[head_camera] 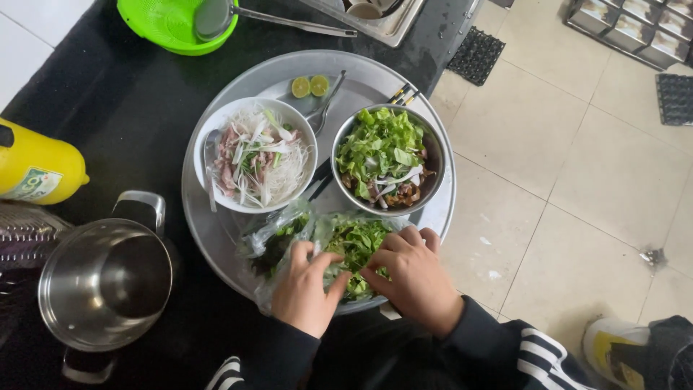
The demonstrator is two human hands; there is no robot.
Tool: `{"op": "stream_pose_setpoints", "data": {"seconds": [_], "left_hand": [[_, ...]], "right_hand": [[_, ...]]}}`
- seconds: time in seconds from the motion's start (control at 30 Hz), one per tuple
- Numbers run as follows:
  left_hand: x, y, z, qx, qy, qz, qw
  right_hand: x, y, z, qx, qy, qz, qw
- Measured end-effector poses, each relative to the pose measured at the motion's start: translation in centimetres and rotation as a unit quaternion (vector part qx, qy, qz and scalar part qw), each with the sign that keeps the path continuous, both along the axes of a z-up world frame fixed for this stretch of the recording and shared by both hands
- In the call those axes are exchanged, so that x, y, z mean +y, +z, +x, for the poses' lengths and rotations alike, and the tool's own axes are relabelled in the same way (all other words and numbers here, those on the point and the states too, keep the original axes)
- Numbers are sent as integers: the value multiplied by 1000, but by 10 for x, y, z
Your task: Preparing soup bowls by cutting lime slices and adding fresh greens to the bowls on a tray.
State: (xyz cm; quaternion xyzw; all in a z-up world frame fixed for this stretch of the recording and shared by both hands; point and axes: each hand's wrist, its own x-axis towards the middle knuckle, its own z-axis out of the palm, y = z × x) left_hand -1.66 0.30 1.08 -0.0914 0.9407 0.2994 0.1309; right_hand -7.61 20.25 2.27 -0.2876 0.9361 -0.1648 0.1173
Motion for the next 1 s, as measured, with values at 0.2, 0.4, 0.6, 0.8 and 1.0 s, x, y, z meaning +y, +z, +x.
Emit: {"op": "stream_pose_setpoints", "data": {"seconds": [0.2, 0.4, 0.6, 0.8, 1.0], "left_hand": [[-4, -12, 4, 78, 55, 2, 995], [-7, -14, 5, 53, 81, -25, 995], [-5, -15, 5, 53, 91, -24, 994], [-10, -14, 5, 25, 95, -18, 995], [-14, -11, 3, 17, 59, -11, 998]], "right_hand": [[8, 5, 4, 3, -35, -54, 998], [19, 18, 10, -58, -114, -121, 984], [51, 46, 7, -48, -164, -198, 965], [166, 17, 9, 60, -326, 150, 931], [193, 6, 17, -100, -360, 315, 872]]}}
